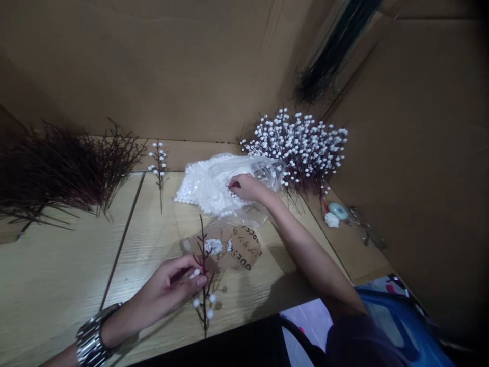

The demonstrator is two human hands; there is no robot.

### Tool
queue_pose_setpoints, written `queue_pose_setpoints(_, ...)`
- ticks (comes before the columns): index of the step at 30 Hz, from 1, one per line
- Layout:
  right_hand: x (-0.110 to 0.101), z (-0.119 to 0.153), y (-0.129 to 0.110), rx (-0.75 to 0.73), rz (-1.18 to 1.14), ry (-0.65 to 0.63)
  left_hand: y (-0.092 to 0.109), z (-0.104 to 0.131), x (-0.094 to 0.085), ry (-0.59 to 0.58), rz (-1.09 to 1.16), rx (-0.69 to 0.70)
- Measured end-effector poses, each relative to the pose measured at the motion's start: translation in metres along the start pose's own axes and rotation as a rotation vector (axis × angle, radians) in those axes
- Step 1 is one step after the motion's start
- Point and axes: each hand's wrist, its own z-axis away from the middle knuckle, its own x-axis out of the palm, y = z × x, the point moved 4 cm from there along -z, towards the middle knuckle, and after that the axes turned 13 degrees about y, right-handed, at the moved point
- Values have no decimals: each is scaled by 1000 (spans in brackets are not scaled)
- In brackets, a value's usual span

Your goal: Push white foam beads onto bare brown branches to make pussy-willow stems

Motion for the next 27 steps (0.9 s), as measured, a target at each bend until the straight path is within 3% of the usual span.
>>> queue_pose_setpoints(4,-4,5,-5,23,-15,64,2,0,1,-5,0,4)
queue_pose_setpoints(8,-24,25,-19,7,-36,144,5,1,0,-19,-12,-4)
queue_pose_setpoints(14,-59,107,-50,-105,-256,229,5,1,0,-13,-17,-58)
queue_pose_setpoints(18,-45,170,-56,3,-310,97,4,0,1,-19,2,-53)
queue_pose_setpoints(20,-33,190,-58,58,-280,112,4,0,0,-8,-2,-50)
queue_pose_setpoints(23,-17,203,-59,100,-213,152,4,0,0,-6,-20,-60)
queue_pose_setpoints(27,-7,203,-61,39,-114,231,-1,1,-1,-10,-23,-66)
